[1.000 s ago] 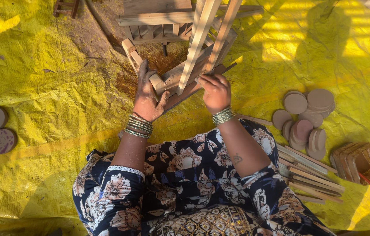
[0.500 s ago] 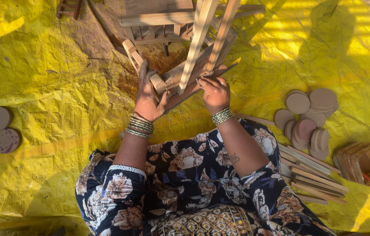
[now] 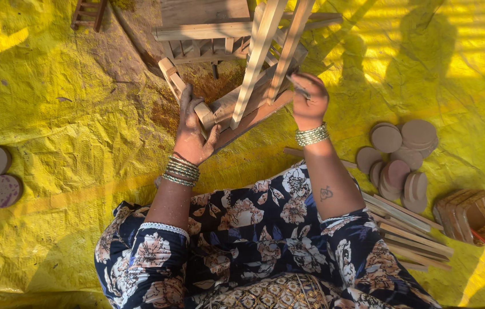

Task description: The person sits on the ground holding a small wooden chair frame on their lap and sands its surfaces with a sanding block, rotating the chair to reach different sides, rails and edges. Other small wooden furniture pieces and sanding discs lie on the tarp around them.

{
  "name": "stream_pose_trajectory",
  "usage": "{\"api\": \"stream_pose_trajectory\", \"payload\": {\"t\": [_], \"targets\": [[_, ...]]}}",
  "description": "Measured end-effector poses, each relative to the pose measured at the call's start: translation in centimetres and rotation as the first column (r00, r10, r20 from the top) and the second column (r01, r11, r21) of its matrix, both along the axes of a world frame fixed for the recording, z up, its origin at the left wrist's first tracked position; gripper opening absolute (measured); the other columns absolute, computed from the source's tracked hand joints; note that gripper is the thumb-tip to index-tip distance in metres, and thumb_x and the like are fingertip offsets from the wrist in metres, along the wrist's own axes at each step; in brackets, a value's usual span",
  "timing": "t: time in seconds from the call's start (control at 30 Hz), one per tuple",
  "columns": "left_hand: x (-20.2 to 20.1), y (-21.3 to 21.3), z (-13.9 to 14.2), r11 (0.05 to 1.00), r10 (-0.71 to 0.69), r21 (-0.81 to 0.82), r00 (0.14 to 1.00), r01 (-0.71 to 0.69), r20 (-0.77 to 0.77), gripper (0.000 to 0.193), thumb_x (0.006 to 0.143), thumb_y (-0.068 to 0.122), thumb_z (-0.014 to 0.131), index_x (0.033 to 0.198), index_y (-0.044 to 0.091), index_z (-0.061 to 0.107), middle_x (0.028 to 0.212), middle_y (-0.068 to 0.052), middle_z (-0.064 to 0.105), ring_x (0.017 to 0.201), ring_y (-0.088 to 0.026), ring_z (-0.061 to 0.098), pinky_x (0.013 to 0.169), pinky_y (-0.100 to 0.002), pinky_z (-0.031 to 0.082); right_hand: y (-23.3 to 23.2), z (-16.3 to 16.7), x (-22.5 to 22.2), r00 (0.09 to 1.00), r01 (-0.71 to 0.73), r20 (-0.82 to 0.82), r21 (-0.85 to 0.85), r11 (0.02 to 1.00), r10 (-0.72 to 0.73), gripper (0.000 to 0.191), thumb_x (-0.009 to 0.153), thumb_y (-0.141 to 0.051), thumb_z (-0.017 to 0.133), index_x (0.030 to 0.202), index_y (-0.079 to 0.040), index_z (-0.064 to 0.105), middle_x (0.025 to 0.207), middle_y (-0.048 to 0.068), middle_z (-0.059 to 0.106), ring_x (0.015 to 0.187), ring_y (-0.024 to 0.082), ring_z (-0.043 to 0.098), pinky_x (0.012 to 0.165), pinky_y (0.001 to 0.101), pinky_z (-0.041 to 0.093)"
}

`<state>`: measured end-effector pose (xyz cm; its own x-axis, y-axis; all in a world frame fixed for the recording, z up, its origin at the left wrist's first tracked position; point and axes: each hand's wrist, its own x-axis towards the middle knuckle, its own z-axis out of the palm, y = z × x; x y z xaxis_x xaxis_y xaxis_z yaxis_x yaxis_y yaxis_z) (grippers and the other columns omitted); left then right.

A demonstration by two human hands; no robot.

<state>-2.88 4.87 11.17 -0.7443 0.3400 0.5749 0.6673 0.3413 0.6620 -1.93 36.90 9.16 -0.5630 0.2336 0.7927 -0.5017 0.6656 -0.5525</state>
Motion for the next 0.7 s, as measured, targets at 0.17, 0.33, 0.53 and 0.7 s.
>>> {"api": "stream_pose_trajectory", "payload": {"t": [0.17,0.33,0.53,0.7], "targets": [[-0.1,0.0,-0.2,1.000,0.022,-0.010,1.000,-0.022,-0.016,0.069,0.087,0.006,0.076,0.145,0.000,0.040,0.167,-0.032,0.022,0.156,-0.048,0.031,0.127,-0.050,0.034,-0.1,-3.5,-0.9,0.942,-0.134,0.279,-0.191,0.972,0.185,0.020,0.087,0.005,0.072,0.105,-0.004,0.073,0.106,0.014,0.073,0.096,0.024,0.071,0.085,0.0336,0.057],[0.0,0.3,-0.4,1.000,0.021,0.021,0.999,-0.020,-0.025,0.066,0.089,0.008,0.075,0.143,0.001,0.039,0.167,-0.032,0.022,0.155,-0.047,0.035,0.126,-0.048,0.036,2.6,-3.6,0.5,0.799,-0.128,0.596,0.295,0.947,-0.078,0.022,0.087,0.002,0.070,0.105,-0.008,0.079,0.104,0.015,0.076,0.095,0.031,0.071,0.084,0.0380,0.058],[0.1,0.1,0.0,1.000,-0.004,0.016,1.000,0.004,-0.015,0.067,0.088,0.009,0.075,0.144,-0.001,0.039,0.167,-0.033,0.020,0.156,-0.048,0.031,0.127,-0.049,0.034,2.2,-2.4,1.4,0.887,0.173,0.330,0.408,0.896,-0.322,0.039,0.077,0.007,0.060,0.108,-0.010,0.077,0.112,0.013,0.075,0.103,0.033,0.071,0.093,0.0423,0.057],[-0.1,0.1,-0.1,0.999,0.030,-0.028,0.999,-0.031,-0.046,0.069,0.086,0.010,0.077,0.143,-0.001,0.040,0.166,-0.033,0.020,0.157,-0.050,0.027,0.129,-0.050,0.031,0.0,-2.8,1.6,0.851,-0.042,0.473,0.494,0.868,-0.228,0.043,0.078,0.008,0.063,0.112,-0.012,0.078,0.115,0.012,0.076,0.102,0.031,0.071,0.088,0.0416,0.056]]}}
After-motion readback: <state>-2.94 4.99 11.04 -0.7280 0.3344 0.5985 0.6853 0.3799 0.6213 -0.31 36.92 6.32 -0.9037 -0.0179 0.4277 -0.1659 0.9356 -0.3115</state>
